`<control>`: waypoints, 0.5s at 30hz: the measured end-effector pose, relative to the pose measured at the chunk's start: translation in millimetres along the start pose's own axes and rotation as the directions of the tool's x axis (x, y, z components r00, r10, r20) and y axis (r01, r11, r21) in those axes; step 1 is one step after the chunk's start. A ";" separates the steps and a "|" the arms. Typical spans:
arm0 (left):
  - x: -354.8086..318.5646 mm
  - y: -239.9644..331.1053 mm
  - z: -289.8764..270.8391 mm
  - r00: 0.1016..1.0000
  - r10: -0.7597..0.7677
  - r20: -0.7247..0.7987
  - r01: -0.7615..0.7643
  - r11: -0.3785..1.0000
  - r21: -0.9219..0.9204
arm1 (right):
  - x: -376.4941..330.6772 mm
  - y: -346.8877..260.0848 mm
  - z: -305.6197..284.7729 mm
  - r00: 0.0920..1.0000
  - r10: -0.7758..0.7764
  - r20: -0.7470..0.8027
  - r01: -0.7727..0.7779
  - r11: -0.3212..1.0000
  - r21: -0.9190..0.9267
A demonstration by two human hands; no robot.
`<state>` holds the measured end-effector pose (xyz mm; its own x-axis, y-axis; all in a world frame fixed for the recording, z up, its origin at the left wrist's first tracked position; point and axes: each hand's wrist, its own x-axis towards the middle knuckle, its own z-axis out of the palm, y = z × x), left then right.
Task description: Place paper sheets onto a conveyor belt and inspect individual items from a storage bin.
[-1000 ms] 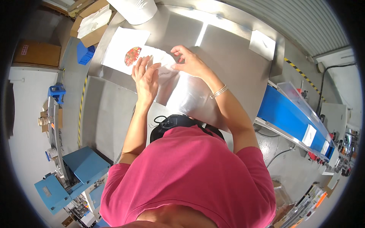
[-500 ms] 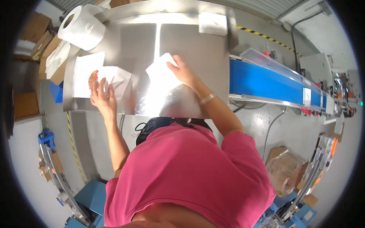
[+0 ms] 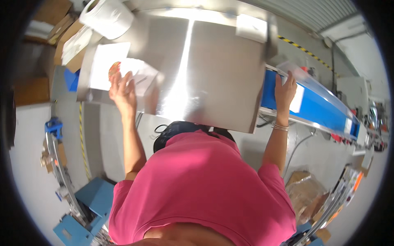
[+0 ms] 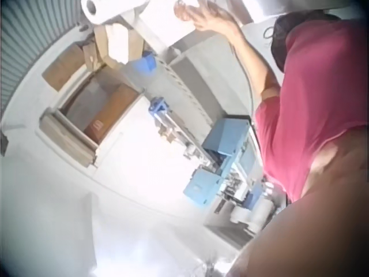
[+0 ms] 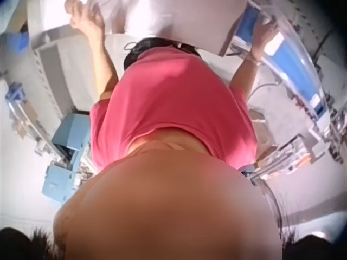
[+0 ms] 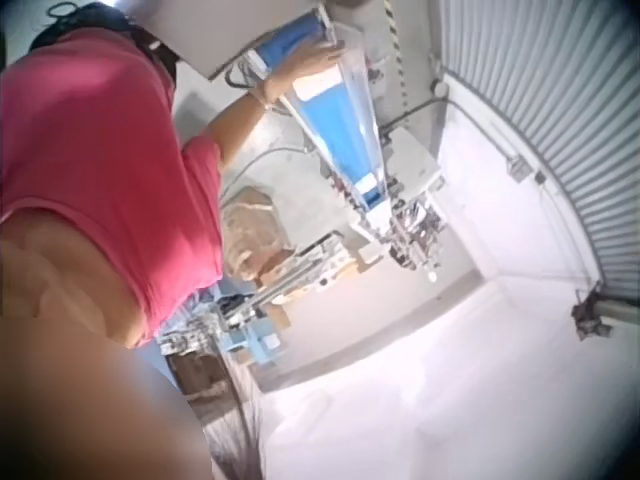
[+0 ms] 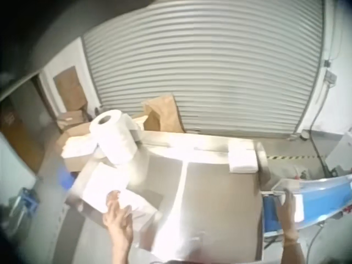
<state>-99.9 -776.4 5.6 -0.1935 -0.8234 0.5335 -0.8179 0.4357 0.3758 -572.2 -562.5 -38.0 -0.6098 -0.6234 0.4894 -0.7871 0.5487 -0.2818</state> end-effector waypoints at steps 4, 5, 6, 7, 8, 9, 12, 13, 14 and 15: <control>-1.0 10.6 -0.1 0.999 -0.049 0.003 0.049 0.999 -0.020 | -8.3 -125.4 42.5 0.933 -0.232 0.276 0.086 0.887 0.454; -0.6 13.5 0.3 0.999 -0.048 -0.002 0.048 0.998 -0.039 | -14.1 -151.5 56.3 0.882 -0.339 0.326 0.100 0.813 0.573; -2.8 12.0 -1.6 0.998 -0.065 0.010 0.065 0.997 -0.035 | -14.6 -192.7 48.6 0.794 -0.383 0.471 -0.079 0.704 0.706; -3.8 12.4 -2.5 0.998 -0.070 0.005 0.070 0.997 -0.030 | -14.3 -229.6 37.6 0.680 -0.444 0.583 -0.278 0.580 0.766; -4.5 12.5 -4.8 0.998 -0.058 0.003 0.058 0.998 -0.033 | -17.0 -256.0 42.4 0.644 -0.515 0.566 -0.252 0.556 0.792; -4.5 12.1 -4.1 0.999 -0.043 0.005 0.044 0.998 -0.042 | -15.8 -277.9 50.5 0.606 -0.576 0.548 -0.229 0.534 0.814; -2.5 13.1 -5.8 0.999 -0.031 -0.004 0.031 0.998 -0.049 | -8.6 -329.2 63.9 0.543 -0.674 0.501 -0.189 0.483 0.855; -1.6 13.1 -6.9 1.000 -0.021 -0.010 0.020 0.998 -0.058 | -7.5 -340.7 73.2 0.496 -0.724 0.479 -0.197 0.444 0.874; -1.9 9.1 -8.2 0.999 0.011 0.035 -0.010 0.999 -0.046 | -5.1 -348.2 80.4 0.447 -0.771 0.453 -0.207 0.404 0.891; -1.0 9.8 -8.6 0.999 0.011 0.032 -0.009 0.999 -0.043 | -1.6 -351.2 84.8 0.414 -0.800 0.435 -0.161 0.406 0.899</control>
<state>-103.1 -768.2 15.3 -0.2194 -0.8299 0.5130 -0.7920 0.4586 0.4031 -302.7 -801.4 -9.8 0.3367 -0.9391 0.0685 -0.3054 -0.1778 -0.9355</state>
